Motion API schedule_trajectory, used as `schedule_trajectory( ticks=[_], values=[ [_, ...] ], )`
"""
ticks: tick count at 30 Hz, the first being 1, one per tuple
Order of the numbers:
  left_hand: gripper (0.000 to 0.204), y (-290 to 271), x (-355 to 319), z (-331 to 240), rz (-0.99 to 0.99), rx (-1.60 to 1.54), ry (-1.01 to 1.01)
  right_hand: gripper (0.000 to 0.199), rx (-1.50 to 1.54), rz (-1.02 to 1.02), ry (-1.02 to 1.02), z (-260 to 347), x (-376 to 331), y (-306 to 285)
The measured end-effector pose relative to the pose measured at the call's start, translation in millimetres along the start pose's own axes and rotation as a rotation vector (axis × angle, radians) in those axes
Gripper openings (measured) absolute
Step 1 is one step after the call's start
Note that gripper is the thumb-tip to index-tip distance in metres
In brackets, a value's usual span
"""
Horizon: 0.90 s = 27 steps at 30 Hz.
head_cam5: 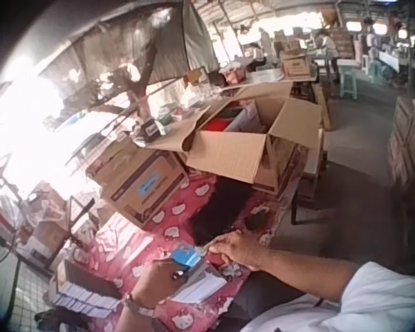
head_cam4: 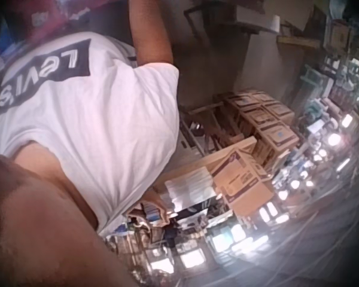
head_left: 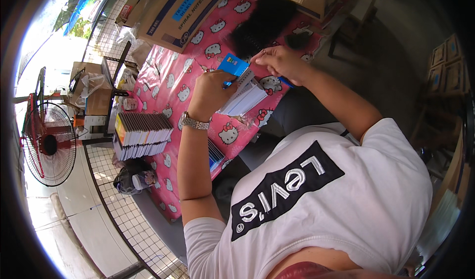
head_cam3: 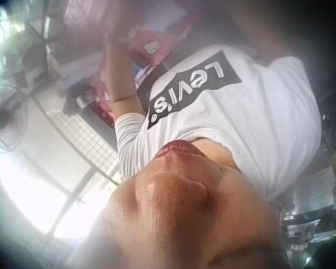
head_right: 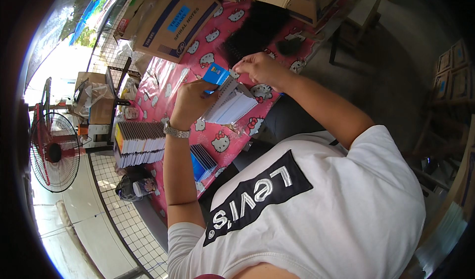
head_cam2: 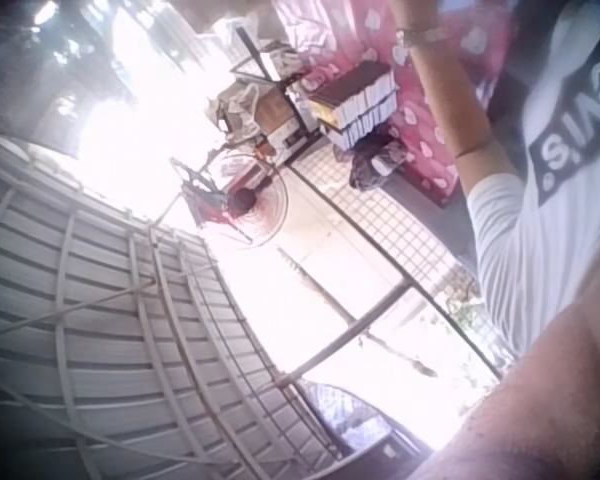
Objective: The person inserts plastic spiral bindings into pre-punched notebooks and uses a pair of blue pliers to trim and secure the ends of the coils.
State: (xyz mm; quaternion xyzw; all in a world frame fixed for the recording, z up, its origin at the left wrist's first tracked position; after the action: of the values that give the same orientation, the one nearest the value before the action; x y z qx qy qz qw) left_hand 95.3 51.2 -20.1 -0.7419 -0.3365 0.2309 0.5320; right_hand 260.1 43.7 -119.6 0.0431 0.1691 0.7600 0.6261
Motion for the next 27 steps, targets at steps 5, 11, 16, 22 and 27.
schedule_trajectory(
  ticks=[5,11,16,22,27],
  values=[
    [0.019,1,-3,11,-0.033,-0.063,-0.011,0.022,-0.233,-0.106,-0.115,3,-8,16],
    [0.016,-4,-14,13,-0.168,-0.032,0.005,0.022,-0.776,-0.286,-0.739,36,-34,38],
    [0.024,-2,-16,6,-0.229,0.012,0.054,0.027,-0.454,-0.132,-0.323,31,-19,42],
    [0.029,-16,-12,-2,-0.047,0.141,-0.136,0.046,0.318,0.036,0.098,29,-17,46],
    [0.028,-41,-5,-7,-0.208,0.174,-0.037,0.066,-0.260,-0.224,-0.412,27,-16,41]
  ],
)
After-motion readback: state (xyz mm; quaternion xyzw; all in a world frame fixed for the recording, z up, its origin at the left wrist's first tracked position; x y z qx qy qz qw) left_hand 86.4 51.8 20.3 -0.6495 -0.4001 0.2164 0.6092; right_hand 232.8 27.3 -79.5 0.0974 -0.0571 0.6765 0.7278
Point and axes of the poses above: each hand's wrist, its own x-axis towards the middle knuckle, its own y-axis out of the palm, z = x × y, the point moved 7 cm from there along x, towards the middle knuckle
